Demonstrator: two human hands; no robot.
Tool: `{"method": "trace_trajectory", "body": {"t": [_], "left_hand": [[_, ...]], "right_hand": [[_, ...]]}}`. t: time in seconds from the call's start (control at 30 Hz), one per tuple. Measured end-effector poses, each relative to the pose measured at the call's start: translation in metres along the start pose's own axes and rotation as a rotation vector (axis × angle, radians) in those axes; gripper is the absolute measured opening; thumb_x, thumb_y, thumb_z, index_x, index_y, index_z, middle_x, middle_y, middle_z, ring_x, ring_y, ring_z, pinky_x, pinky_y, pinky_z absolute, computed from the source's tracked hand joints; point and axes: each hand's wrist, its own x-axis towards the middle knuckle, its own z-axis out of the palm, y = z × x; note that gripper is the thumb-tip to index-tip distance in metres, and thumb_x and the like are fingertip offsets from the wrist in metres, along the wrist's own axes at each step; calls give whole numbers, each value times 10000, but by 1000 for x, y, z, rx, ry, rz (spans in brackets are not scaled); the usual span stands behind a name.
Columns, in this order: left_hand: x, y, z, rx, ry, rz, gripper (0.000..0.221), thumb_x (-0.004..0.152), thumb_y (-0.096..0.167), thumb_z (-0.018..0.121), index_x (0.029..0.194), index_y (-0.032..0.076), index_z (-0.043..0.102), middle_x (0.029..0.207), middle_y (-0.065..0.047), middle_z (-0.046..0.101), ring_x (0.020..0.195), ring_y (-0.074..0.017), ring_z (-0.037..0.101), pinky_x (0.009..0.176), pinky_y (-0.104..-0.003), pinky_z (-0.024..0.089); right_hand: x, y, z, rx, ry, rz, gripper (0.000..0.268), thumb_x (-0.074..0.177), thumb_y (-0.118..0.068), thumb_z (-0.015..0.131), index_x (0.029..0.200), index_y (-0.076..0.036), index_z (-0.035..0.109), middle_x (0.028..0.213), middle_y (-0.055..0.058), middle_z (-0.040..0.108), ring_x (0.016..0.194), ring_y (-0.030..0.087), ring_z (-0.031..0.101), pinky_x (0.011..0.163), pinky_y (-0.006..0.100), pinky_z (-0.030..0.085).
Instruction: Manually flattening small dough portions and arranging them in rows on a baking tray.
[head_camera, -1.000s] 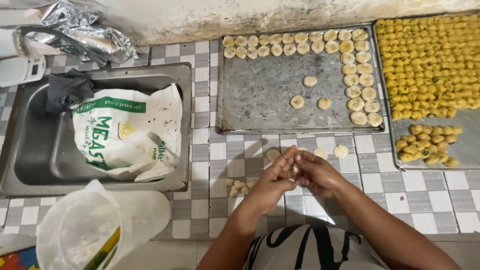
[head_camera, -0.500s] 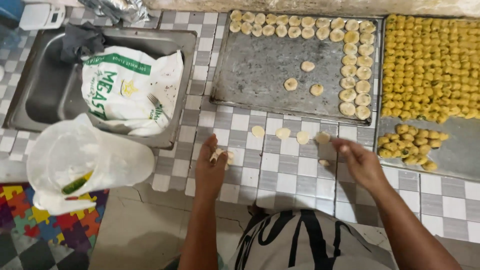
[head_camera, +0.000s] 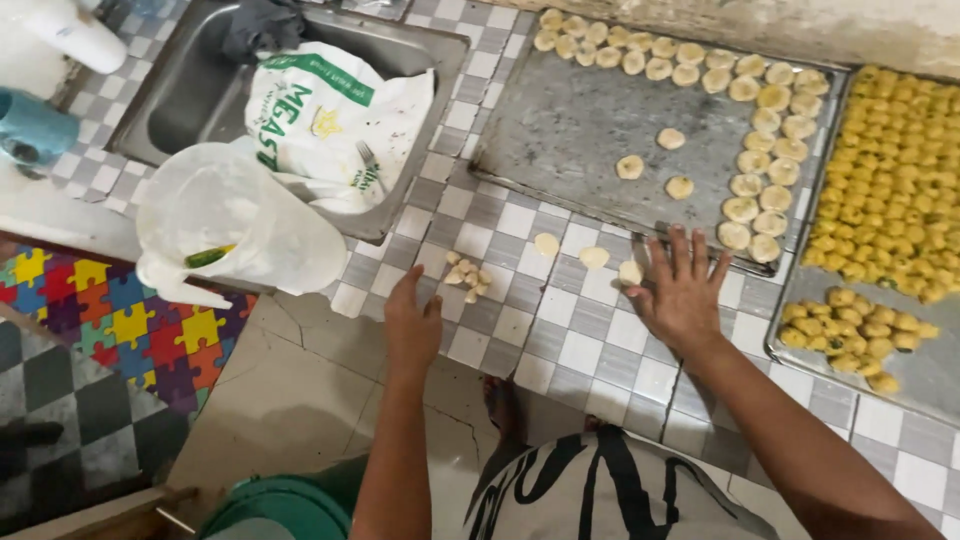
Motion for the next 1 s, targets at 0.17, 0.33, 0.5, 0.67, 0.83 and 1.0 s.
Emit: {"method": "trace_trajectory", "body": {"t": [0.17,0.33,0.5,0.67,0.83,1.0], "left_hand": [[36,-23,23,397,-81,354,623,781,-21,570,1372,73,400,1351,-178,435,1264,-352,393,1063,-464,299],[63,-21,26,542,-200,698,779,611,16,639,1355,73,415,1286,-137,512,1209,-326,452,1010,-464,352],[87,-44,35,589,-391,608,649,677,207,596,1314,242,480,1172,-37,540,1083,-290,488,849,-441,476],[93,-48,31,398,-485,552,251,700,207,710,931,203,612,1204,10,511,1193,-276,391,898,-459,416],[98,-46,18,237,-510,719,240,693,87,689,871,173,552,986,-18,616,1084,-279,511,878,-437,430],[105,-39,9,104,-478,662,320,708,81,671,1000,173,576,879,-28,645,897,-248,599,775,-369,478]], "right_hand": [[46,-37,-1,153,66,-69,494,858,-480,517,1132,-74,577,1144,181,527,1070,395,524,877,510,406],[74,-138,28,344,-256,-182,457,751,-417,605,1133,-166,589,1063,86,557,1004,321,552,789,456,468],[86,-173,57,254,-499,-118,381,733,-372,660,1080,-216,627,993,60,493,966,306,531,732,422,493],[84,-181,56,411,-716,73,262,726,-321,691,960,-215,643,1029,49,587,995,286,603,746,380,521],[115,-171,14,525,-645,251,114,765,-168,611,872,-141,638,864,132,673,883,365,639,752,444,512],[144,-162,18,395,-518,274,134,830,-142,587,920,-122,684,877,93,695,856,296,674,748,373,525]]}}
